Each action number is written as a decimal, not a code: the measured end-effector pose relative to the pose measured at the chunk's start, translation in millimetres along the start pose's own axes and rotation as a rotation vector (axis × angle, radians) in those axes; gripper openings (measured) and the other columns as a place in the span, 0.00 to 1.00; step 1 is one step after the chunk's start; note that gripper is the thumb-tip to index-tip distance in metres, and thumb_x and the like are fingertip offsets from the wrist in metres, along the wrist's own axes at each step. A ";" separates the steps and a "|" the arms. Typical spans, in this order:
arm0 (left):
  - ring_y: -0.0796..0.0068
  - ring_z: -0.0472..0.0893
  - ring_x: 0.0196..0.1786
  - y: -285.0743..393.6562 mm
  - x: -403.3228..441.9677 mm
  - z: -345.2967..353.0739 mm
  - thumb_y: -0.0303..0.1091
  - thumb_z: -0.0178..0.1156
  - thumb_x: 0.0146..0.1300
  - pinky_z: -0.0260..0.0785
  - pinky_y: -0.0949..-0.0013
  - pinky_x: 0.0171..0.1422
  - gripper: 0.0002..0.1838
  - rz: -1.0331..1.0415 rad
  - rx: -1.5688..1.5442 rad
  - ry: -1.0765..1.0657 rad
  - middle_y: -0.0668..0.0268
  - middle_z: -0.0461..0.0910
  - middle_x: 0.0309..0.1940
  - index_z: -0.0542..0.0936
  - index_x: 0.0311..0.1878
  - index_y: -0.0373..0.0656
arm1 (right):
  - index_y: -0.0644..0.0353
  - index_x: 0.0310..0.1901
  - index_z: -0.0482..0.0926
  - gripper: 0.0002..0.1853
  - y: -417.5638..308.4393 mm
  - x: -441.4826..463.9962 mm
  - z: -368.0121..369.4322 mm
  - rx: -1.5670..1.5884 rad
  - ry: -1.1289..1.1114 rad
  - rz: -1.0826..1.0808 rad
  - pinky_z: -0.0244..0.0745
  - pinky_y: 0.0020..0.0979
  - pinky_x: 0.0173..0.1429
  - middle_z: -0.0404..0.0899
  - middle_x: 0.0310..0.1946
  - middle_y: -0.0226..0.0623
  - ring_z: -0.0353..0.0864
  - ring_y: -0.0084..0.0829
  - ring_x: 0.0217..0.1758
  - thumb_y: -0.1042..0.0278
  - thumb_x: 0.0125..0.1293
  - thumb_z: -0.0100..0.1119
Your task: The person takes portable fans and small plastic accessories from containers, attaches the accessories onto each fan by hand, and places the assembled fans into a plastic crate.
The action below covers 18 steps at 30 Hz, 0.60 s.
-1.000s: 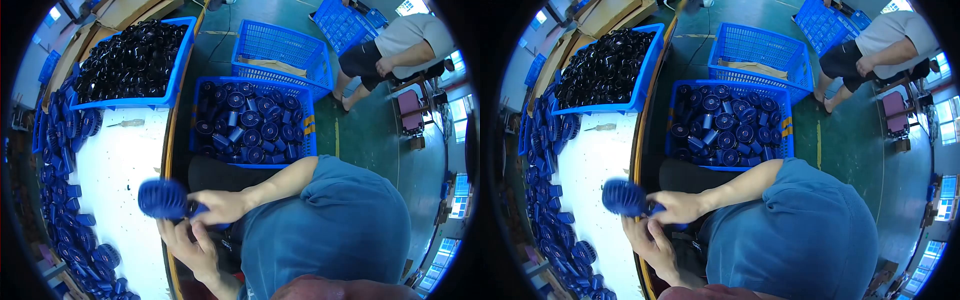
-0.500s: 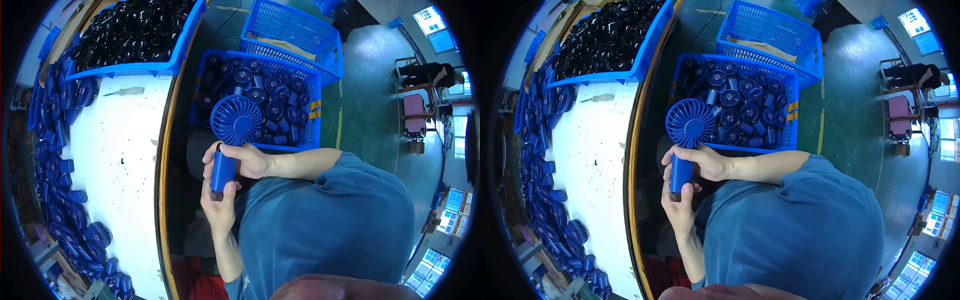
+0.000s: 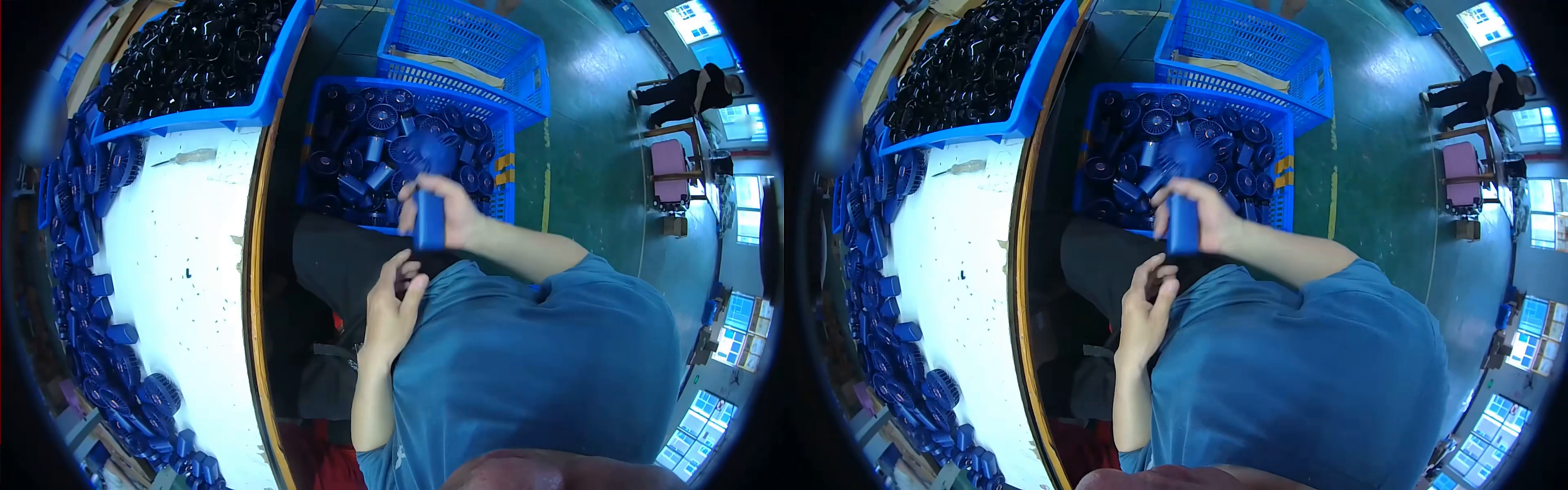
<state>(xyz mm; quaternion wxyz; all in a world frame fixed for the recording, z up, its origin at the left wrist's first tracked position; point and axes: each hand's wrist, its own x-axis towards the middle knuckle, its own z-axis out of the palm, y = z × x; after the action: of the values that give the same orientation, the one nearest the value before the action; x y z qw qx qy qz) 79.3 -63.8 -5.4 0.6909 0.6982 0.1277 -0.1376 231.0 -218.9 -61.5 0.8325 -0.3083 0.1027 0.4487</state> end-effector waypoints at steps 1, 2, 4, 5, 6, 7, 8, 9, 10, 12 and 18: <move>0.60 0.79 0.59 5.3 -8.2 -3.9 0.34 0.63 0.66 0.70 0.63 0.64 0.31 0.087 0.138 0.036 0.48 0.77 0.58 0.65 0.68 0.32 | 0.65 0.44 0.78 0.21 -11.9 8.1 -22.6 0.042 0.154 -0.065 0.79 0.45 0.45 0.82 0.30 0.48 0.83 0.43 0.34 0.51 0.69 0.54; 0.59 0.79 0.60 6.1 -17.0 -11.0 0.33 0.63 0.66 0.69 0.63 0.65 0.31 0.110 0.102 0.075 0.48 0.77 0.59 0.65 0.69 0.32 | 0.65 0.43 0.78 0.19 -24.8 17.3 -53.8 -0.048 0.314 -0.191 0.80 0.41 0.43 0.81 0.27 0.45 0.83 0.40 0.31 0.53 0.67 0.58; 0.59 0.77 0.63 -1.7 -37.8 -30.0 0.30 0.61 0.67 0.67 0.61 0.69 0.29 0.120 -0.048 0.186 0.47 0.76 0.61 0.65 0.69 0.33 | 0.64 0.40 0.80 0.15 -49.3 27.8 -123.6 -0.549 0.735 -0.379 0.78 0.31 0.34 0.81 0.26 0.40 0.80 0.31 0.26 0.59 0.61 0.67; 0.59 0.77 0.63 -3.3 -47.7 -40.3 0.28 0.58 0.68 0.66 0.60 0.70 0.28 0.107 -0.125 0.272 0.48 0.76 0.60 0.66 0.69 0.34 | 0.62 0.36 0.82 0.13 -59.3 36.8 -187.3 -0.675 0.846 -0.321 0.75 0.28 0.31 0.81 0.25 0.38 0.78 0.29 0.23 0.60 0.60 0.67; 0.61 0.77 0.63 -3.9 -57.6 -51.9 0.28 0.56 0.69 0.66 0.61 0.69 0.26 0.084 -0.112 0.366 0.49 0.77 0.60 0.67 0.69 0.34 | 0.61 0.35 0.83 0.12 -67.6 35.7 -223.3 -0.808 0.993 -0.248 0.74 0.28 0.31 0.80 0.25 0.37 0.77 0.27 0.22 0.60 0.60 0.66; 0.62 0.77 0.62 -4.6 -68.0 -61.9 0.28 0.54 0.70 0.66 0.62 0.69 0.24 0.078 -0.101 0.454 0.49 0.77 0.59 0.67 0.68 0.33 | 0.64 0.36 0.82 0.15 -73.0 33.8 -263.4 -0.872 0.980 -0.155 0.76 0.32 0.34 0.82 0.26 0.38 0.79 0.30 0.26 0.58 0.59 0.66; 0.63 0.78 0.60 0.5 -78.9 -70.1 0.27 0.52 0.71 0.67 0.62 0.69 0.22 0.047 -0.044 0.549 0.50 0.78 0.58 0.69 0.67 0.33 | 0.63 0.35 0.84 0.15 -73.5 41.6 -333.5 -1.183 1.122 -0.162 0.73 0.35 0.30 0.82 0.27 0.38 0.79 0.29 0.26 0.57 0.60 0.65; 0.64 0.78 0.59 -1.5 -89.7 -77.6 0.27 0.52 0.71 0.68 0.62 0.68 0.21 0.076 -0.034 0.636 0.50 0.78 0.57 0.70 0.66 0.32 | 0.65 0.33 0.85 0.17 -76.4 46.3 -365.1 -1.407 1.307 -0.115 0.74 0.38 0.31 0.83 0.26 0.40 0.81 0.31 0.27 0.55 0.57 0.66; 0.63 0.79 0.58 -3.0 -101.5 -86.0 0.27 0.52 0.72 0.69 0.62 0.67 0.20 0.107 -0.030 0.713 0.51 0.79 0.55 0.71 0.65 0.31 | 0.65 0.33 0.85 0.17 -77.9 49.8 -368.5 -1.353 1.383 -0.055 0.74 0.38 0.32 0.83 0.26 0.40 0.82 0.31 0.28 0.56 0.56 0.67; 0.63 0.80 0.56 -2.0 -120.3 -98.7 0.28 0.53 0.72 0.71 0.62 0.65 0.19 0.163 0.011 0.840 0.50 0.80 0.53 0.72 0.63 0.31 | 0.65 0.34 0.85 0.15 -78.2 45.9 -342.4 -1.145 1.208 -0.054 0.77 0.36 0.34 0.85 0.28 0.42 0.84 0.33 0.29 0.59 0.55 0.68; 0.64 0.81 0.55 -5.3 -152.4 -128.0 0.32 0.52 0.74 0.75 0.64 0.59 0.18 0.166 0.125 1.141 0.53 0.81 0.51 0.73 0.62 0.33 | 0.67 0.57 0.75 0.32 -71.9 55.9 -308.1 -1.614 1.189 0.048 0.74 0.41 0.62 0.78 0.56 0.57 0.79 0.48 0.60 0.55 0.55 0.69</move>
<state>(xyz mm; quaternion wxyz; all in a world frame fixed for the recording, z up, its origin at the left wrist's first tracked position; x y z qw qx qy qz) -62.4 66.1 46.8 0.4787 0.7089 0.4165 0.3079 354.0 -396.5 -299.2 0.1783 -0.9529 0.1732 0.1740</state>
